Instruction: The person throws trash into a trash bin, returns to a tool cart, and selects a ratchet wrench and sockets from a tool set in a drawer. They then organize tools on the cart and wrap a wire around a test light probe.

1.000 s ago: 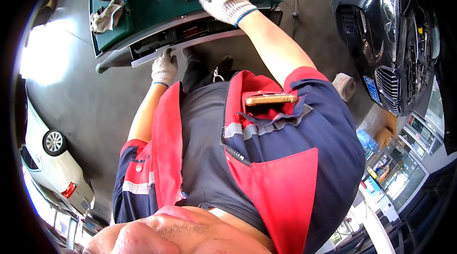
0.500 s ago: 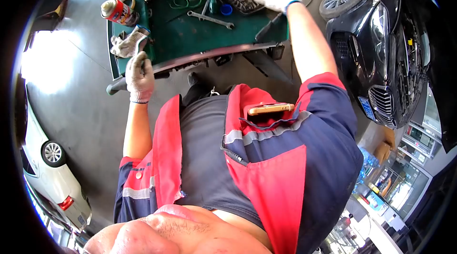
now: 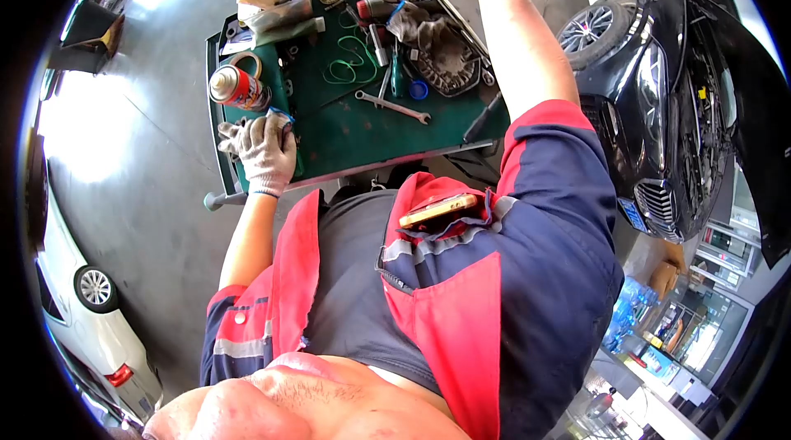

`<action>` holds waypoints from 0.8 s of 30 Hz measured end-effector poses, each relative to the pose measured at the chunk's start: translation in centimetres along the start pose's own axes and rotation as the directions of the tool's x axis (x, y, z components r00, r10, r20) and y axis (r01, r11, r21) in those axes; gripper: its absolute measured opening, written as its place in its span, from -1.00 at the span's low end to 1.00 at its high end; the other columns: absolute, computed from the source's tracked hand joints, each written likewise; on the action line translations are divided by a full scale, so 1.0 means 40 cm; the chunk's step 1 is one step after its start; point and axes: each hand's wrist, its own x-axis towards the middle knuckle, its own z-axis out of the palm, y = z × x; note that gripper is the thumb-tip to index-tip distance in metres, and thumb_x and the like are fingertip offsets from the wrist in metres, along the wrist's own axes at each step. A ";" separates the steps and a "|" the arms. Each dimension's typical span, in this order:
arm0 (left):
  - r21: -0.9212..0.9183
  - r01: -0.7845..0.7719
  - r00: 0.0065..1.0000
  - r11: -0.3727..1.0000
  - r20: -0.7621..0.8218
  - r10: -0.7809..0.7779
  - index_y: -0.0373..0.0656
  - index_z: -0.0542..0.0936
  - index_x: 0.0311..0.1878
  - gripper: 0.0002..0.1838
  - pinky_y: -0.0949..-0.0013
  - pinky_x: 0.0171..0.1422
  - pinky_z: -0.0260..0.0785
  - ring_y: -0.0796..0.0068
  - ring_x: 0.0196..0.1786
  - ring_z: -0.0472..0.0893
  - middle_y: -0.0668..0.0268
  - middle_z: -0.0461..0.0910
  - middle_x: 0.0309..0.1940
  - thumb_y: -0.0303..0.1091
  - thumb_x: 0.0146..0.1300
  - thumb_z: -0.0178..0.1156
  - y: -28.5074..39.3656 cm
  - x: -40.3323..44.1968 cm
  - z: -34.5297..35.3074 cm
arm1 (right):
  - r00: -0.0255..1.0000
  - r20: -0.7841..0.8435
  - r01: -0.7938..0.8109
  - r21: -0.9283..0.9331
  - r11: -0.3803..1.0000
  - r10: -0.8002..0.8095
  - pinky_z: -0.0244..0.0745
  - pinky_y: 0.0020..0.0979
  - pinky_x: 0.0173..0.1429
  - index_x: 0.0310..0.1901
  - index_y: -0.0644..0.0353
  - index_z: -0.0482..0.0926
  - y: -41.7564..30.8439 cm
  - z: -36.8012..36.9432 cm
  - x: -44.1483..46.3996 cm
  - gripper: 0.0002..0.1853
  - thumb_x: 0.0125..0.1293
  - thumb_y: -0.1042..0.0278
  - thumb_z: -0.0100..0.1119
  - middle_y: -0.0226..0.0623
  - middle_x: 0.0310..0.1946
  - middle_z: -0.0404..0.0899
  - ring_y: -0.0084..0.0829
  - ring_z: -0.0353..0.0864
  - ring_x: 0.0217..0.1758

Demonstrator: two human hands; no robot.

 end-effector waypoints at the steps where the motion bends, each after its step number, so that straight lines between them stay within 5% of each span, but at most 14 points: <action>1: 0.004 0.013 1.000 1.000 0.014 -0.013 -0.09 0.63 0.15 -0.54 -0.13 0.44 0.29 -0.01 0.21 0.53 0.15 0.57 0.05 -0.25 0.16 0.40 0.003 0.003 0.001 | 1.000 0.003 0.031 -0.016 0.999 -0.031 0.62 -0.13 0.14 0.16 0.18 0.58 0.005 0.040 0.011 -0.62 0.46 0.14 0.24 -0.05 -0.04 0.74 -0.07 0.74 0.02; 3: 0.017 0.028 0.999 0.999 0.030 -0.028 -0.11 0.61 0.14 -0.50 -0.17 0.41 0.30 -0.04 0.22 0.53 0.14 0.56 0.06 -0.26 0.11 0.44 0.004 0.007 0.009 | 0.956 0.005 0.293 -0.003 0.956 -0.293 0.62 -0.11 0.11 0.17 0.16 0.55 0.021 0.110 0.049 -0.63 0.46 0.16 0.25 -0.04 -0.09 0.73 -0.05 0.74 -0.02; 5: 0.014 0.051 0.998 0.999 0.036 -0.051 -0.11 0.61 0.17 -0.47 -0.20 0.41 0.29 -0.06 0.24 0.51 0.13 0.56 0.09 -0.27 0.09 0.44 0.004 0.006 0.027 | 0.937 0.016 0.350 -0.019 0.937 -0.349 0.62 -0.04 0.06 0.13 0.16 0.56 0.003 0.165 0.077 -0.66 0.42 0.21 0.27 0.06 -0.12 0.71 0.06 0.72 -0.05; 9: 0.040 0.061 0.996 0.997 0.064 -0.063 -0.12 0.60 0.21 -0.42 -0.24 0.43 0.27 -0.09 0.29 0.48 0.12 0.53 0.14 -0.25 0.06 0.44 0.000 0.008 0.037 | 0.954 -0.107 0.262 -0.148 0.954 -0.279 0.60 0.04 -0.02 0.00 0.14 0.55 -0.017 0.204 0.158 -0.74 0.37 0.22 0.24 0.04 -0.25 0.68 0.09 0.70 -0.14; 15: 0.067 0.096 0.990 0.993 0.102 -0.102 -0.09 0.58 0.21 -0.40 -0.26 0.47 0.25 -0.11 0.30 0.47 0.14 0.52 0.14 -0.25 0.04 0.43 0.008 0.014 0.046 | 0.969 -0.087 0.224 -0.106 0.969 -0.233 0.58 0.09 0.04 -0.01 0.15 0.54 0.086 0.232 0.238 -0.74 0.38 0.20 0.21 0.09 -0.18 0.68 0.16 0.68 -0.07; 20: 0.102 0.123 0.979 0.987 0.148 -0.137 -0.08 0.58 0.21 -0.41 -0.27 0.50 0.22 -0.12 0.32 0.46 0.13 0.52 0.15 -0.26 0.04 0.42 0.017 0.019 0.046 | 0.952 0.125 0.277 0.032 0.960 -0.279 0.59 0.00 0.04 -0.01 0.16 0.54 0.145 0.271 0.210 -0.74 0.36 0.25 0.24 0.08 -0.20 0.67 0.10 0.68 -0.08; 24: 0.118 0.129 0.972 0.985 0.181 -0.149 -0.10 0.58 0.22 -0.42 -0.29 0.55 0.16 -0.14 0.33 0.45 0.09 0.52 0.18 -0.29 0.05 0.40 0.021 0.033 0.048 | 0.945 0.118 0.294 0.090 0.951 -0.304 0.58 -0.03 0.03 -0.03 0.18 0.54 0.159 0.288 0.227 -0.75 0.35 0.26 0.25 0.05 -0.20 0.65 0.07 0.68 -0.09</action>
